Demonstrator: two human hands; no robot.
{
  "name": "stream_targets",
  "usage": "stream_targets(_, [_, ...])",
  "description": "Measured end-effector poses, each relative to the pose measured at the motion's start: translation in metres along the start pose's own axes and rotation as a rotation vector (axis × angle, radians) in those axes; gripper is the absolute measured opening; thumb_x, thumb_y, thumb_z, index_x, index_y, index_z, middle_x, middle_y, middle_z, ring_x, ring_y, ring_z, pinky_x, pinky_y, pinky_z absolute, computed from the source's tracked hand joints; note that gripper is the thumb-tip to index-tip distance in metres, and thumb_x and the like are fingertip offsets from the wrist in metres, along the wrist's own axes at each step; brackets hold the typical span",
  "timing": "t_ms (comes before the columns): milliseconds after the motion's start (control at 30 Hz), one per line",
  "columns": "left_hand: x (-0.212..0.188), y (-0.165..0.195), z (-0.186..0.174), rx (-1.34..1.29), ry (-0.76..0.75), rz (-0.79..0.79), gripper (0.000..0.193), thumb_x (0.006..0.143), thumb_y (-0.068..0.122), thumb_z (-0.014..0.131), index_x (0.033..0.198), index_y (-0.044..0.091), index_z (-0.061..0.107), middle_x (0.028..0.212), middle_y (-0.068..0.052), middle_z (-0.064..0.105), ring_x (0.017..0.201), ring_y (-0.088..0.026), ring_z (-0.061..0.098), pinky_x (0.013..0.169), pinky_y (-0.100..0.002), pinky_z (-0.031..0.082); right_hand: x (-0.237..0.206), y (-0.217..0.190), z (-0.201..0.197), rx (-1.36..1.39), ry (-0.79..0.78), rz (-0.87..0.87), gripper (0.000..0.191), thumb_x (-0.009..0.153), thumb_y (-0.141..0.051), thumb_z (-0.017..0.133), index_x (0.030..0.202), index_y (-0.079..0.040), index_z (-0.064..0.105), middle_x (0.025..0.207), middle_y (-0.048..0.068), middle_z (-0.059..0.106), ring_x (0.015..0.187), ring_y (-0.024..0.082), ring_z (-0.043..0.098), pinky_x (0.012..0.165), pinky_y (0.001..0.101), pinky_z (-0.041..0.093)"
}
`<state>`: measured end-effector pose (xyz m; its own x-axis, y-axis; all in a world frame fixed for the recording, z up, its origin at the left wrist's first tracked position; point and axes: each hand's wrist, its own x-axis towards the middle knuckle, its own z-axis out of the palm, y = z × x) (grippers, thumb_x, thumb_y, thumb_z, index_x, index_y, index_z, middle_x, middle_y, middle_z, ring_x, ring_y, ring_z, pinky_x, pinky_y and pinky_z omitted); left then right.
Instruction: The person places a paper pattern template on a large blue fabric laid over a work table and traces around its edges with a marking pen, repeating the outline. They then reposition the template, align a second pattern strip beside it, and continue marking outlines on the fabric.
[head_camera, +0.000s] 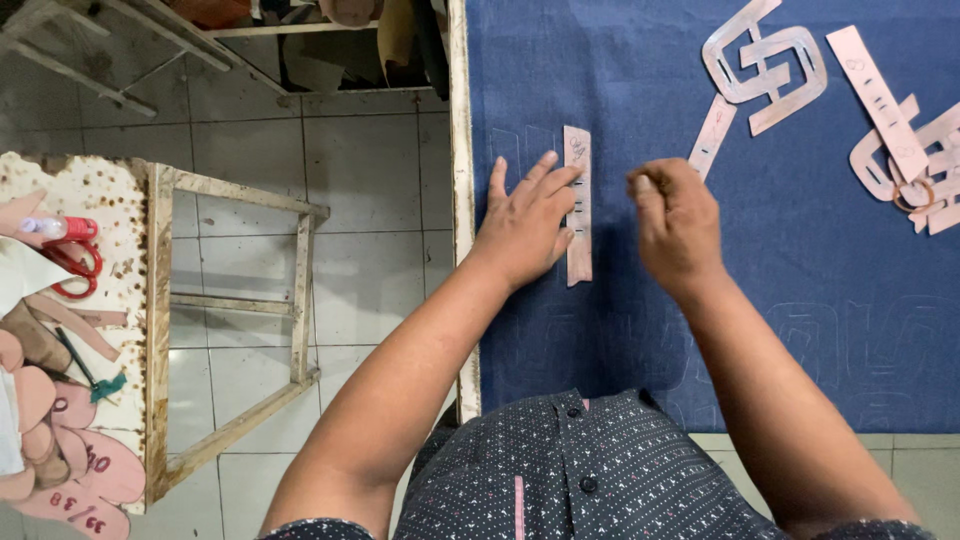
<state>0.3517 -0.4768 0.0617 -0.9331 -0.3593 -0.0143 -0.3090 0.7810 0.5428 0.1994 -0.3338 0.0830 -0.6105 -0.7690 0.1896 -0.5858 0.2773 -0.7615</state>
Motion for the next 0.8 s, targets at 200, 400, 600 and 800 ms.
stream_targets(200, [-0.027,0.001,0.005,0.015,0.07,0.008,0.072,0.08,0.033,0.077,0.143,0.01,0.052,0.162,-0.008,0.033,0.154,-0.027,0.024,0.12,-0.07,0.01,-0.03,0.015,-0.034,-0.522,-0.314,-0.001,0.049,0.089,-0.03,0.078,0.136,-0.019,0.07,0.117,0.017,0.06,0.096,0.034,0.066,0.079,0.0426,0.056])
stream_targets(400, [-0.019,0.009,0.017,0.088,0.025,0.031,0.077,0.081,0.04,0.077,0.148,0.014,0.05,0.163,-0.003,0.034,0.155,-0.025,0.024,0.122,-0.068,0.009,-0.031,0.034,-0.068,-0.6,-0.194,0.19,0.05,0.091,-0.029,0.079,0.139,-0.019,0.07,0.124,0.016,0.06,0.1,0.032,0.067,0.083,0.0431,0.055])
stream_targets(600, [-0.01,0.017,0.028,0.017,0.061,0.042,0.078,0.082,0.044,0.077,0.149,0.015,0.05,0.163,-0.001,0.037,0.156,-0.023,0.026,0.125,-0.065,0.008,-0.043,0.015,-0.039,-0.233,-0.313,0.191,0.048,0.091,-0.027,0.075,0.138,-0.02,0.067,0.12,0.008,0.064,0.096,0.026,0.069,0.082,0.039,0.057])
stream_targets(800, [-0.015,0.012,0.027,-0.02,0.081,0.046,0.076,0.085,0.047,0.075,0.151,0.017,0.05,0.162,0.001,0.04,0.156,-0.022,0.027,0.127,-0.062,0.006,-0.042,-0.001,-0.028,-0.335,-0.398,0.111,0.058,0.086,-0.027,0.078,0.143,-0.022,0.063,0.119,0.011,0.062,0.094,0.029,0.067,0.078,0.0414,0.055])
